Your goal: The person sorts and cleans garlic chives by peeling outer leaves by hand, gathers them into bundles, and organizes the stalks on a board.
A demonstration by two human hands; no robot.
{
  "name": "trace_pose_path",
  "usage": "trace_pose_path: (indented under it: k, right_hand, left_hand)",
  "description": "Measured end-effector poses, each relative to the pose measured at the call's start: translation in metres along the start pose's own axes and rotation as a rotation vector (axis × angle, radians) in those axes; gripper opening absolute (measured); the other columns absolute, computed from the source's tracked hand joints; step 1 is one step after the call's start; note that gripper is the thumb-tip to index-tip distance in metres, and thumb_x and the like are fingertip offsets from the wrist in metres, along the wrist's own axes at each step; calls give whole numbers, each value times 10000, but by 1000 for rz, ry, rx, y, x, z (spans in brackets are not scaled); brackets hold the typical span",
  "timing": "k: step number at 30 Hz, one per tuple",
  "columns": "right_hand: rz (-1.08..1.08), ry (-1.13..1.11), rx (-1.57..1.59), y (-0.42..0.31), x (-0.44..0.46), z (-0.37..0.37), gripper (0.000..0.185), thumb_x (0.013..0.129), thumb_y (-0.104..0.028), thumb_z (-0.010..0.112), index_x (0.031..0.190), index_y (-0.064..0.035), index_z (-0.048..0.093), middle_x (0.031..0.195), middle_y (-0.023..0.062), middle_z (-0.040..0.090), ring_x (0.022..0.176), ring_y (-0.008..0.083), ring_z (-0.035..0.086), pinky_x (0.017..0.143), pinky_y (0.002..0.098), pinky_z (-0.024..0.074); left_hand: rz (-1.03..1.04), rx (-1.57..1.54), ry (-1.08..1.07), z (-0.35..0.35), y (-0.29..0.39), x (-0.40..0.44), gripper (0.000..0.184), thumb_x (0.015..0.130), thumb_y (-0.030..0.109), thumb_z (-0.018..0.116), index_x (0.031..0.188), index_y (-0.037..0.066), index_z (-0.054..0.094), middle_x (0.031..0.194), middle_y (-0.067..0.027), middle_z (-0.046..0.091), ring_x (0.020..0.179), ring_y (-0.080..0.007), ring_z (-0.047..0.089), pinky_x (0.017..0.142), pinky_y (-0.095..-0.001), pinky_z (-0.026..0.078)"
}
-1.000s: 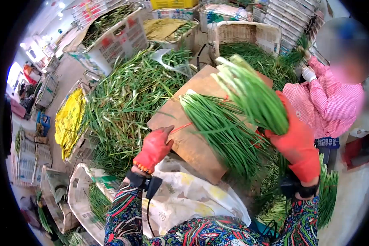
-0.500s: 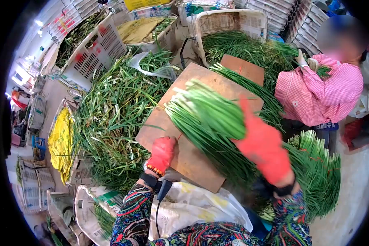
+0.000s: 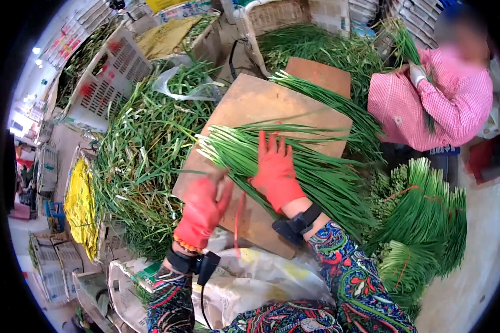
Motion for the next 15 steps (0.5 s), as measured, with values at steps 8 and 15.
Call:
trace_pose_path:
  k: [8,15]
  right_hand:
    - [-121,132,73,14,-19,0,1052,615,-530,635,1376,-36,102,1402,174,182,1298,344,162,1043,449,166]
    - [-374,356,296,46,-5,-31,502,768,-316,545,1157,-6,475,1148,178,507,1058,345,477,891,429,380]
  left_hand:
    - [131,301,-73,68,-15,64,433,838,273,498,1243,127,453,1261,-64,454,1231,-281,332,1035,-464,191]
    - [84,310,-67,83,-23,62,396,835,259,491,1199,103,480,1203,-78,485,1190,-293,368,1034,-478,184]
Point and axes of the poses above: each hand's wrist, its own x-axis towards the middle knuckle, its own z-axis out of the palm, y = z × x, the point moved 2 cm from there along x, towards the middle knuckle
